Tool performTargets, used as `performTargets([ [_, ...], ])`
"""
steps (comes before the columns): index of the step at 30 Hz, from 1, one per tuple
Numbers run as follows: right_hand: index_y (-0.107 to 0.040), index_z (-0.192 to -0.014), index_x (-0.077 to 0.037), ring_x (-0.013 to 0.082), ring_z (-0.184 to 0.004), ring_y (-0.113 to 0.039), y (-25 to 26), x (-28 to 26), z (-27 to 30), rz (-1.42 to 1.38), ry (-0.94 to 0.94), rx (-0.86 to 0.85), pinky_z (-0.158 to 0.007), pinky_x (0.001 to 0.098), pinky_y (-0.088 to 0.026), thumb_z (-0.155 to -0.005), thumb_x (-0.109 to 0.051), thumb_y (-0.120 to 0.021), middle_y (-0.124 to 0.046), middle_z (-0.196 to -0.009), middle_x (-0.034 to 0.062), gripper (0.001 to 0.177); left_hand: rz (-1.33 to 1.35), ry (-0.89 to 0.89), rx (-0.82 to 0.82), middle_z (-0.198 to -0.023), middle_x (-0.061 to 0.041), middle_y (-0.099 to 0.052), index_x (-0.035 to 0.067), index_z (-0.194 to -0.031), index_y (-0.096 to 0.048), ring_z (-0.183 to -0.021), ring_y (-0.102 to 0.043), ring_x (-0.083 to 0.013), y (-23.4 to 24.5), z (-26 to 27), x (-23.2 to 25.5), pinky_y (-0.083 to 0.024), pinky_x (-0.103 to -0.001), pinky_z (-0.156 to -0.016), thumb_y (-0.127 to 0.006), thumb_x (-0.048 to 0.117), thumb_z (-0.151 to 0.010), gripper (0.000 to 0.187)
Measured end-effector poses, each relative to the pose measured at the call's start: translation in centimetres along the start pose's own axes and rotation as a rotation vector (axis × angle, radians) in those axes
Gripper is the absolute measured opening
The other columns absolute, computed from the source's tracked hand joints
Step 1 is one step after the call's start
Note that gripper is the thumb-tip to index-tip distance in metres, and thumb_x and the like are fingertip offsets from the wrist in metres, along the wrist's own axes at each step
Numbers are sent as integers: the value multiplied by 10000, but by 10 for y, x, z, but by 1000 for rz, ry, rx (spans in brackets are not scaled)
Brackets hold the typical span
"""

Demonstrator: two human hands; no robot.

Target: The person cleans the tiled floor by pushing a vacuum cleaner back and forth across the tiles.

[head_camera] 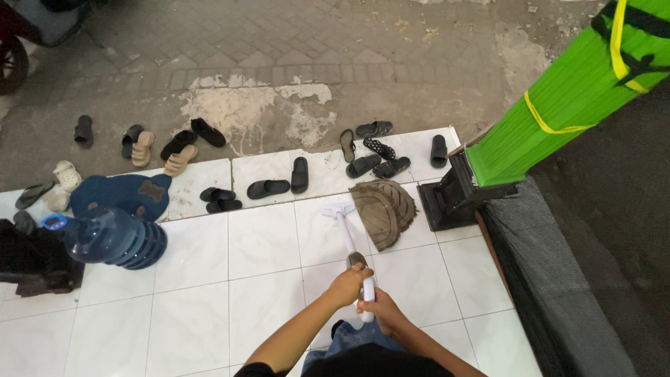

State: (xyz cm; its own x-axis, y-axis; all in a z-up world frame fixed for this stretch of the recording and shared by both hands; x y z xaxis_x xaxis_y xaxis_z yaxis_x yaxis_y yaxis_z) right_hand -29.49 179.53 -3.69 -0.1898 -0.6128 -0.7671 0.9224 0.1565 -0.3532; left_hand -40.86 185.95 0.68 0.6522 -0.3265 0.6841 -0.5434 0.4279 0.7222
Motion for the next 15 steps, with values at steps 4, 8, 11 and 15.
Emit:
performTargets([
  [4,-578,-1061,4,198,-806,-640,8,14,25,-19,14,-10,-779,350,-515,-811,-35,-684,-643,-864,99,274,26,30,-58,-1257,-157,-587,127,-1281,-623,-1111,-643,-379,-20,16,13,-551,-452,-904,-710,22,-756,543],
  [8,-578,-1058,13,202,-815,-636,19,14,72,-9,-62,-50,-780,351,-509,-830,-40,-686,-650,-865,103,257,-1,-41,-64,-1222,-153,-599,139,-1281,-632,-1080,-661,-376,-38,36,43,-553,-462,-887,-652,58,-847,442],
  [11,-592,-1065,7,197,-814,-637,22,36,107,-5,-69,-45,-779,354,-508,-830,-37,-671,-657,-868,100,252,0,-36,-70,-1213,-148,-605,141,-1281,-633,-1066,-669,-373,-62,61,65,-555,-465,-877,-624,62,-879,410],
  [15,-606,-1067,5,211,-808,-646,31,76,137,26,-24,-18,-796,355,-521,-831,4,-643,-653,-860,102,239,17,85,-50,-1235,-163,-579,138,-1293,-617,-1045,-656,-395,-96,101,89,-546,-485,-852,-620,28,-837,470],
])
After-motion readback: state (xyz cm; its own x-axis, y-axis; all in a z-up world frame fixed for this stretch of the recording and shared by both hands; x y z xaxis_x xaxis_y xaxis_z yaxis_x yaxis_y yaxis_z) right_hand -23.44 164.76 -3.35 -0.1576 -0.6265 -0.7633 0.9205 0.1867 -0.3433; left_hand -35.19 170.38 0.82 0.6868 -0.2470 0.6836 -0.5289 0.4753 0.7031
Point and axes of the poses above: each hand's wrist, its own z-axis away from the middle knuckle, its own y-axis out of the back of the hand, x = y × z, the point moved 6 cm from there along -z, towards the middle knuckle
